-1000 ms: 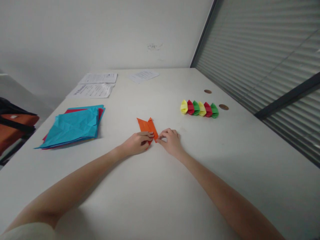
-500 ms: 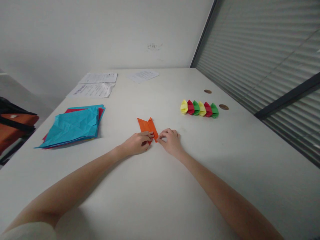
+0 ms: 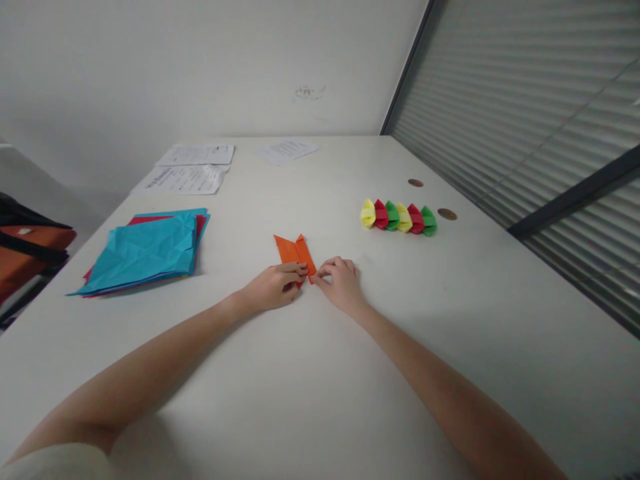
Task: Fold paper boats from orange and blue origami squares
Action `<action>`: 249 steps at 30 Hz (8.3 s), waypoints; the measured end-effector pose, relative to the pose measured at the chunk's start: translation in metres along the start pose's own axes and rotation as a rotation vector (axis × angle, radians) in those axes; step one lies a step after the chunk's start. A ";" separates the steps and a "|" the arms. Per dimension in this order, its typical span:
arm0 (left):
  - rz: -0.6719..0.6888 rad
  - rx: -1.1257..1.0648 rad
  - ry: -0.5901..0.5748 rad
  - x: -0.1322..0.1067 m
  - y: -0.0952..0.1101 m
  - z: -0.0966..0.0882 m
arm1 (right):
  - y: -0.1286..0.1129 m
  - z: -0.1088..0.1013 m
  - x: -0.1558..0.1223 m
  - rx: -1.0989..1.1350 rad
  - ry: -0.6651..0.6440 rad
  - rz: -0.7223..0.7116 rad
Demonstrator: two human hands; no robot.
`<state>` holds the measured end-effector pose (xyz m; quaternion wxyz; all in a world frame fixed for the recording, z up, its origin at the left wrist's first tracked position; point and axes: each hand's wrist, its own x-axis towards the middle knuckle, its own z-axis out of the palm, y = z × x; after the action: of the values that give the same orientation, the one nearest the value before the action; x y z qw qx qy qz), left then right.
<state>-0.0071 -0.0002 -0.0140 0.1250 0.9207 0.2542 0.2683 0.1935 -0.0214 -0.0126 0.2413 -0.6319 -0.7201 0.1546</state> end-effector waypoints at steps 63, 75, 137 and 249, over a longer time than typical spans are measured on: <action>0.066 0.216 -0.082 0.001 0.008 -0.004 | 0.010 -0.011 -0.003 0.032 -0.039 -0.207; 0.054 0.201 -0.017 0.001 0.009 -0.004 | 0.014 -0.023 0.004 -0.267 -0.116 -0.676; -0.054 0.186 0.104 0.002 0.010 0.007 | 0.030 -0.008 0.014 0.018 -0.030 -0.582; 0.074 0.026 -0.072 0.003 0.020 -0.011 | 0.027 -0.015 0.011 0.100 0.157 -0.426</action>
<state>-0.0031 -0.0147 0.0034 0.1123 0.9401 0.2189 0.2362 0.2233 -0.0076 -0.0132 0.3548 -0.4630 -0.8078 0.0857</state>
